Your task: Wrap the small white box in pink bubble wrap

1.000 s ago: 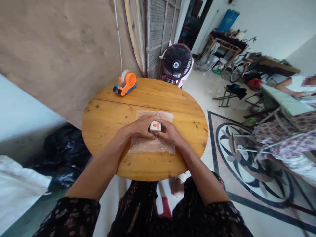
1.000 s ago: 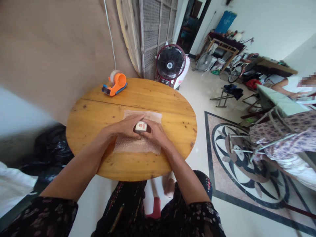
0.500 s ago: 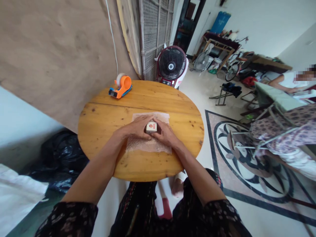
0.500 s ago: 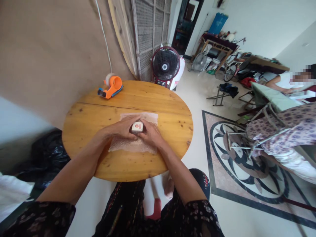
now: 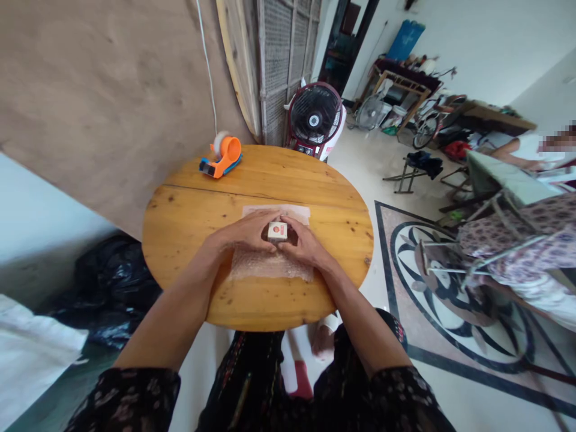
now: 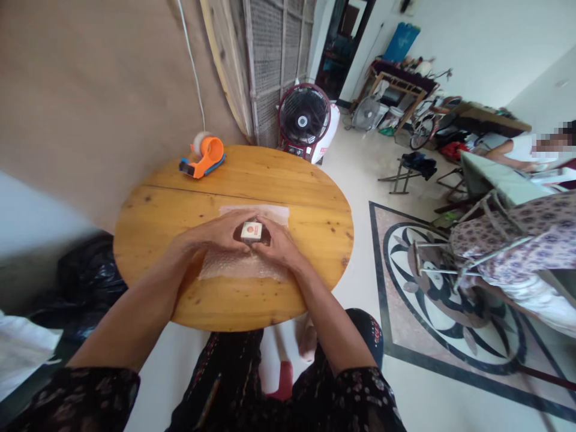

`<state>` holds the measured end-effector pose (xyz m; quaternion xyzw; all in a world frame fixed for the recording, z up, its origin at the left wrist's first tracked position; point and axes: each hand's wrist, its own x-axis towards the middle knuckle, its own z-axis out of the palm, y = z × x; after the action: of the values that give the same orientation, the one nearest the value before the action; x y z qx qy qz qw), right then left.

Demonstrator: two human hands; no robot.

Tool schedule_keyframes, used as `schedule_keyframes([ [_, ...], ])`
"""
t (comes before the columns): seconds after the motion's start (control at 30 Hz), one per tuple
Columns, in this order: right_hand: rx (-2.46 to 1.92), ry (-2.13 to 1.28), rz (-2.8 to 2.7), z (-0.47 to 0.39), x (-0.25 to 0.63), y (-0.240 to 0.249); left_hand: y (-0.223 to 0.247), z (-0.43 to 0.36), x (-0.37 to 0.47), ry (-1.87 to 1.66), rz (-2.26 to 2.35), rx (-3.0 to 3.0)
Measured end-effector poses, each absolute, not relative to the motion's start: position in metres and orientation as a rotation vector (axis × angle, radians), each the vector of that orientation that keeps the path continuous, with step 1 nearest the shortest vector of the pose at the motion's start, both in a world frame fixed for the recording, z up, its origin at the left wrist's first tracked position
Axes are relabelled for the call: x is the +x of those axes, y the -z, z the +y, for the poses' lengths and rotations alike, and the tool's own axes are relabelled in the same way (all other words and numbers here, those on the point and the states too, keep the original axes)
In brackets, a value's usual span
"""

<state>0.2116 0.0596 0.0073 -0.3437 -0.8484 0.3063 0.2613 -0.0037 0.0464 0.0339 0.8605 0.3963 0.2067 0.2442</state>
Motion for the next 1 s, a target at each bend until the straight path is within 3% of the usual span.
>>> schedule_keyframes([
  [0.27, -0.835, -0.962, -2.210, 0.061, 0.219, -0.012, -0.036, 0.045, -0.003, -0.653, 1.068, 2.360],
  [0.67, -0.866, -0.845, -2.080, 0.067, 0.221, -0.012, -0.013, 0.053, -0.007, -0.714, 1.196, 2.264],
  [1.0, -0.933, -0.873, -2.065, 0.068, 0.221, -0.008, -0.022, 0.050, -0.005, -0.711, 1.126, 2.247],
])
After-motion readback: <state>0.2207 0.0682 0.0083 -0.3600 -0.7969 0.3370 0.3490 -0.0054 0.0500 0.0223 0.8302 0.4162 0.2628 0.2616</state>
